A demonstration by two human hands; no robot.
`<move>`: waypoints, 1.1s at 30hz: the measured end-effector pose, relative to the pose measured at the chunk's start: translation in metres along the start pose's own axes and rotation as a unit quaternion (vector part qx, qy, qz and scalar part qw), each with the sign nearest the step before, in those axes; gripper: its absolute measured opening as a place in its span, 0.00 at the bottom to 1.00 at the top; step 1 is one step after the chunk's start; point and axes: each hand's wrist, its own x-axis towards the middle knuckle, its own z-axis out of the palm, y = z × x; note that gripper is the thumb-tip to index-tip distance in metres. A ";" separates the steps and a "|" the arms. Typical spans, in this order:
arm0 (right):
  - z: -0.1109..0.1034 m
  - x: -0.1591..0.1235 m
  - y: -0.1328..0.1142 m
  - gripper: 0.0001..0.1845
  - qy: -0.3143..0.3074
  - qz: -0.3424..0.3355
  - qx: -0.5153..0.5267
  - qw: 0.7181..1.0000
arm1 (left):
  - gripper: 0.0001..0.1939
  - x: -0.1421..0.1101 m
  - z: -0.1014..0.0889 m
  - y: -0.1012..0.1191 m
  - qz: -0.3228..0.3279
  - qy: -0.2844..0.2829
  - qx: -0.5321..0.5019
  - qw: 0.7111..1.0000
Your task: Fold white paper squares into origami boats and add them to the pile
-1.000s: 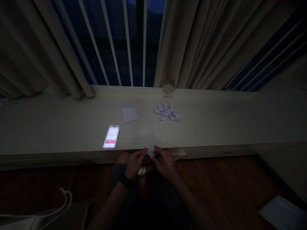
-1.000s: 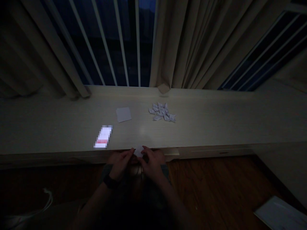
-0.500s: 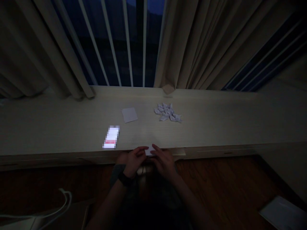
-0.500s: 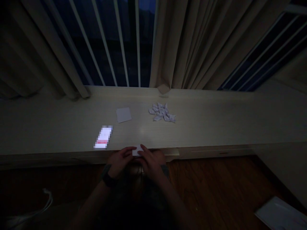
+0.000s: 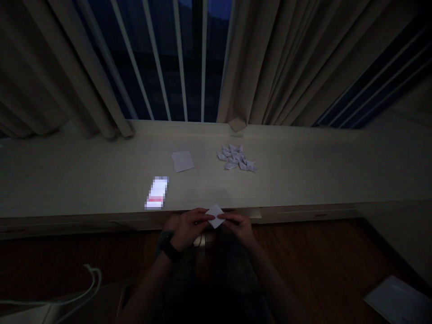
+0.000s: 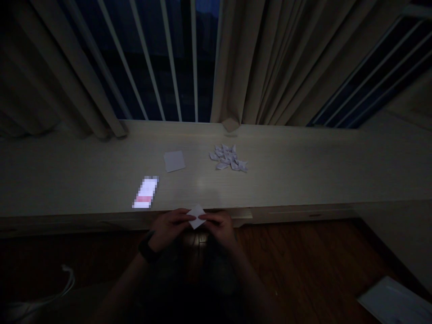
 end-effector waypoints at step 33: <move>-0.010 0.001 -0.011 0.07 0.012 0.063 0.061 0.996 | 0.08 -0.003 -0.010 0.006 -0.057 -0.048 -0.017 0.997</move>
